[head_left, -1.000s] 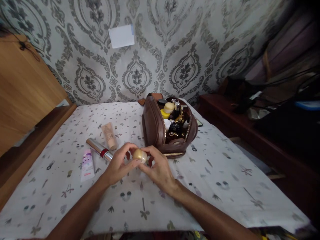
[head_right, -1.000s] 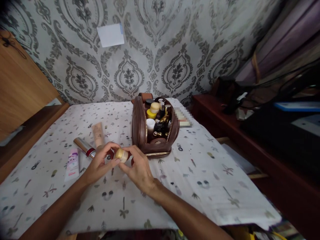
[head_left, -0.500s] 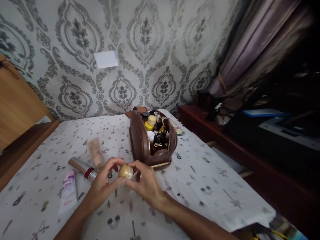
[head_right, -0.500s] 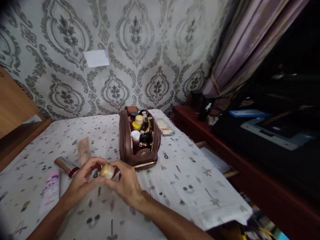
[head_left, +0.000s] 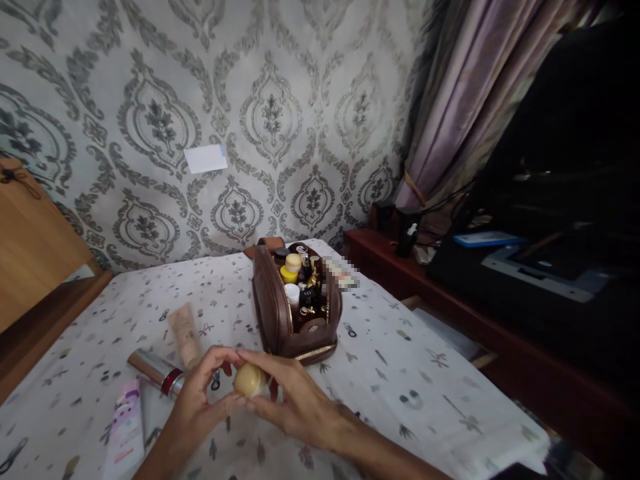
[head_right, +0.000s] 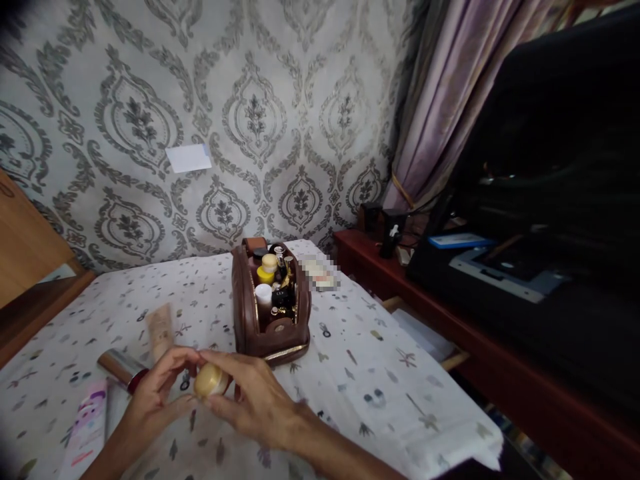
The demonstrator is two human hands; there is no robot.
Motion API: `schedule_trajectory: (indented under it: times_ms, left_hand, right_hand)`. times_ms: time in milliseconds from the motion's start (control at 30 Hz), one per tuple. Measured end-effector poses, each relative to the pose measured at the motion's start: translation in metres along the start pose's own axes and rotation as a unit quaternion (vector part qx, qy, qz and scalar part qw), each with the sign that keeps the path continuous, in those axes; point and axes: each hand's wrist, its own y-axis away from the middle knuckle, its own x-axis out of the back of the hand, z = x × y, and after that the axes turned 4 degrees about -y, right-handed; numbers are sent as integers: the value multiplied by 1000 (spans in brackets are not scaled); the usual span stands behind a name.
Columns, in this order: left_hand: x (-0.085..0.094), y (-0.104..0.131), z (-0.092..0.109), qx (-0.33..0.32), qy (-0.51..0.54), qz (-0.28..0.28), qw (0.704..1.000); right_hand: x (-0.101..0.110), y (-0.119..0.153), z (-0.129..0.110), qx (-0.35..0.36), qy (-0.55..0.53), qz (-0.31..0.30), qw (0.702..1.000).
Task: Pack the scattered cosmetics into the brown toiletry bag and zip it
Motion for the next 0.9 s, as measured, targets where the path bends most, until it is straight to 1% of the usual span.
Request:
schedule_trajectory:
  times_ms: [67,133,200,300,367,400,500,567,667,800,900]
  left_hand:
    - [-1,1,0,-12,15,-1,1000]
    - [0,2,-3,-17,23,-5,1000]
    - [1,2,-5,-16,15,-14,1000]
    - [2,2,-4,-16,-22,-37,999]
    - [2,1,2,-17,-52,-60,997]
    - [1,1,6,-19,-65,-73,995]
    - [-1,0,16,-33,-88,-103,990]
    - [-3,-1,18,-40,-101,-118,987]
    - [-5,0,13,-40,-126,-145,981]
    - [-10,3,6,-50,-150,-178,971]
    - [-13,5,6,-60,-174,-202,962]
  right_hand:
    - [12,1,-10,-10,19,6,1000]
    - [27,-1,-20,-30,25,27,999]
    - [46,-8,-30,-32,1,68,997]
    - [77,-28,-39,-23,-45,149,988]
    - [97,-45,-39,-28,-41,191,980]
    - [107,-53,-38,-40,-29,200,979]
    - [127,-74,-29,-58,5,205,977]
    - [133,-82,-20,-57,44,191,979]
    - [132,-87,-9,-50,138,178,973]
    - [124,-88,0,-38,288,168,942]
    - [121,-89,4,-12,370,133,920]
